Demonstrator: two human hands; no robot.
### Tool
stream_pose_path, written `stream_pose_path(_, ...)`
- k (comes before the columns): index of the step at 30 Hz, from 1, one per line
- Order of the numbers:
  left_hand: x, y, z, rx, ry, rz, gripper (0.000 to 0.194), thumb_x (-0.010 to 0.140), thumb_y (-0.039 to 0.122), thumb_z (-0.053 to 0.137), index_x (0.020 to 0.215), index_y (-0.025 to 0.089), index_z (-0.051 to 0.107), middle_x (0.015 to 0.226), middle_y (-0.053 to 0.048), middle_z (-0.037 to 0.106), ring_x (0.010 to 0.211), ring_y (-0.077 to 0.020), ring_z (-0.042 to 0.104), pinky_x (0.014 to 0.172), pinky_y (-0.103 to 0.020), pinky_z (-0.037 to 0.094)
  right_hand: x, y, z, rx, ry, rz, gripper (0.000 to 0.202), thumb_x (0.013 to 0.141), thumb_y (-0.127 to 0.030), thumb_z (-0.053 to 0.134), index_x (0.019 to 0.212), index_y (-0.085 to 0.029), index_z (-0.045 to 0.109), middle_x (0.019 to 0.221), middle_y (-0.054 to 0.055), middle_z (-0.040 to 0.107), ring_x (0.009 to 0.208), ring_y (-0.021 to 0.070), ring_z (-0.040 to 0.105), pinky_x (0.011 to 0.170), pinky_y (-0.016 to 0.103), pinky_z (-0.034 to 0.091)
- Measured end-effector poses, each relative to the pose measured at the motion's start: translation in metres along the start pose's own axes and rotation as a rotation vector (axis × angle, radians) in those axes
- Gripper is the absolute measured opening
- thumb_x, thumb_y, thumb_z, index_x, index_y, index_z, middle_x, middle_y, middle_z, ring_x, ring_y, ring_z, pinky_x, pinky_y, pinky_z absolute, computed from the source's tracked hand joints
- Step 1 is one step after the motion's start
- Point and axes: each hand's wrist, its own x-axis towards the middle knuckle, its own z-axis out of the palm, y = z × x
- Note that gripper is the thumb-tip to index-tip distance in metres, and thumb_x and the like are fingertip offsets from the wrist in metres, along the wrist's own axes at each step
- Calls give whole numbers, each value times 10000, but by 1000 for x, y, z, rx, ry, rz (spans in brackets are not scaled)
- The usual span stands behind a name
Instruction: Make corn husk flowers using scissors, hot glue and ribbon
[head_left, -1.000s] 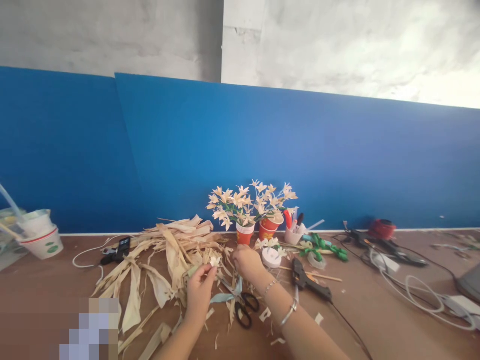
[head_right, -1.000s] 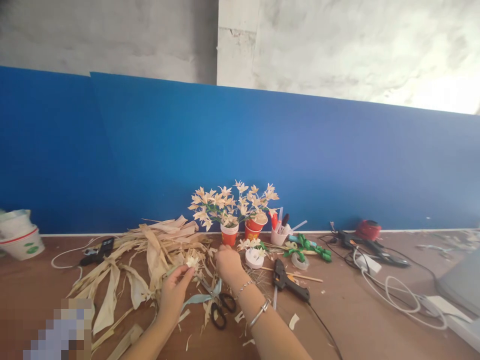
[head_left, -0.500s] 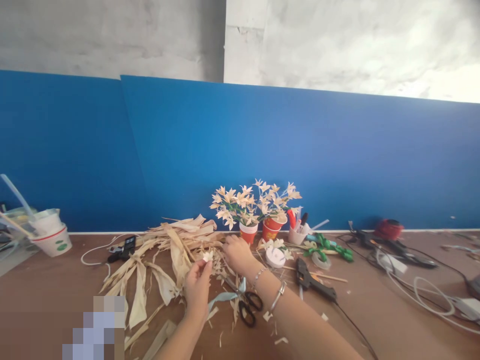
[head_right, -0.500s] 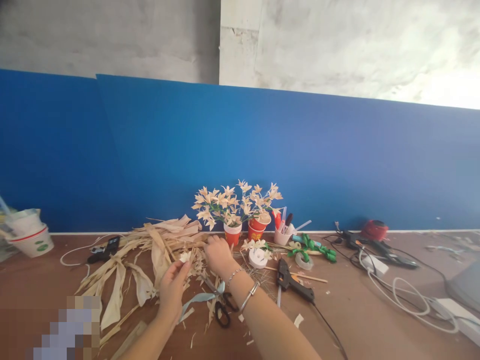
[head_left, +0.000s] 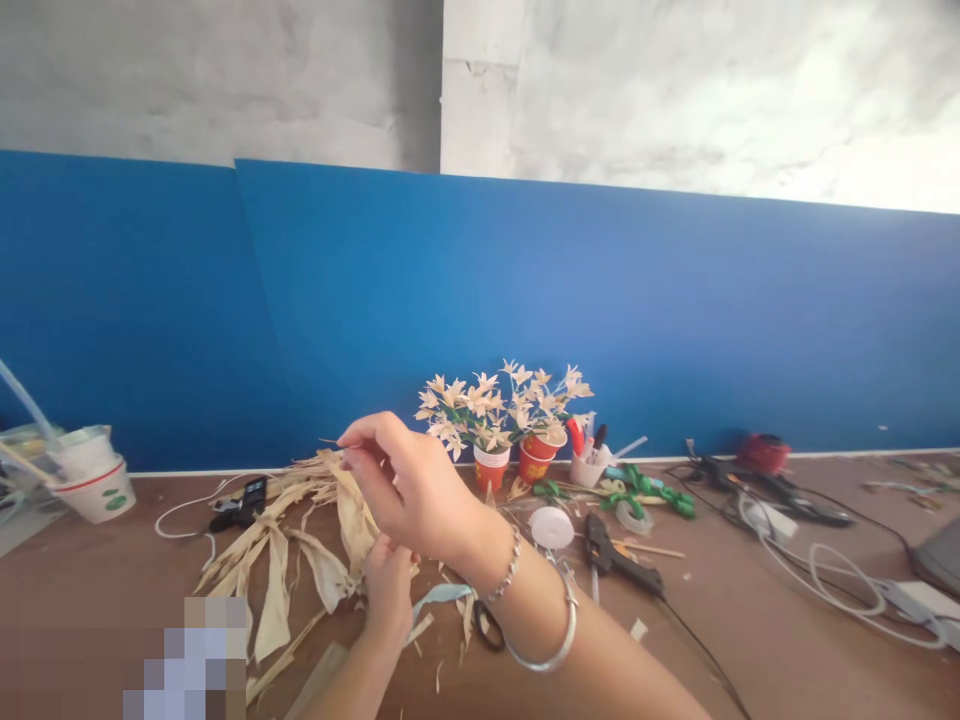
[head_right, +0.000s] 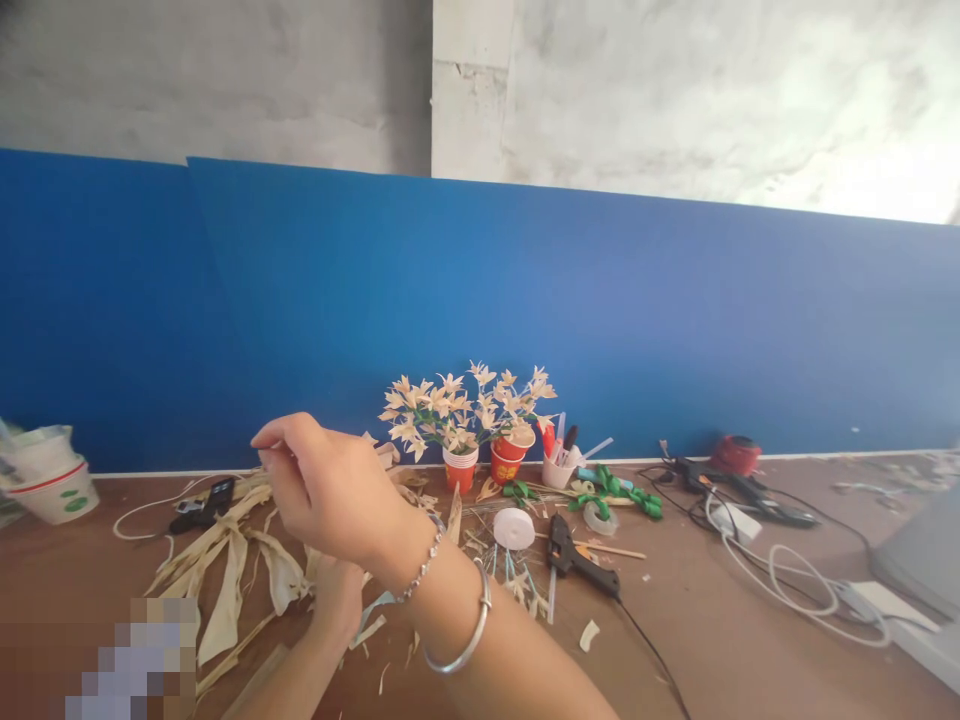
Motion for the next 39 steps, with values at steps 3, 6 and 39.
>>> stream_pose_path(3, 3, 0, 0, -57, -48, -35, 230, 570, 334, 688, 687, 161, 593, 541, 53, 544, 496, -89, 466, 504, -211, 365, -13, -14, -27, 190, 168, 16, 189, 886, -197, 401, 1006, -203, 547, 854, 18, 645, 704, 93, 589, 636, 232, 461)
stream_pose_path(6, 3, 7, 3, -142, -81, -112, 229, 572, 307, 722, 679, 153, 591, 567, 49, 553, 497, -68, 472, 510, -187, 378, -35, -16, -58, 318, 463, 88, 212, 897, -199, 399, 1018, -273, 557, 847, -2, 645, 563, 73, 541, 498, 223, 427)
stream_pose_path(39, 3, 5, 12, -338, -172, -476, 61, 721, 110, 638, 777, 107, 661, 662, -22, 620, 497, -48, 538, 421, -125, 419, -120, 66, -63, 866, 640, 777, 362, 756, -372, 603, 1075, -207, 551, 566, -48, 457, 495, 82, 377, 456, 185, 296)
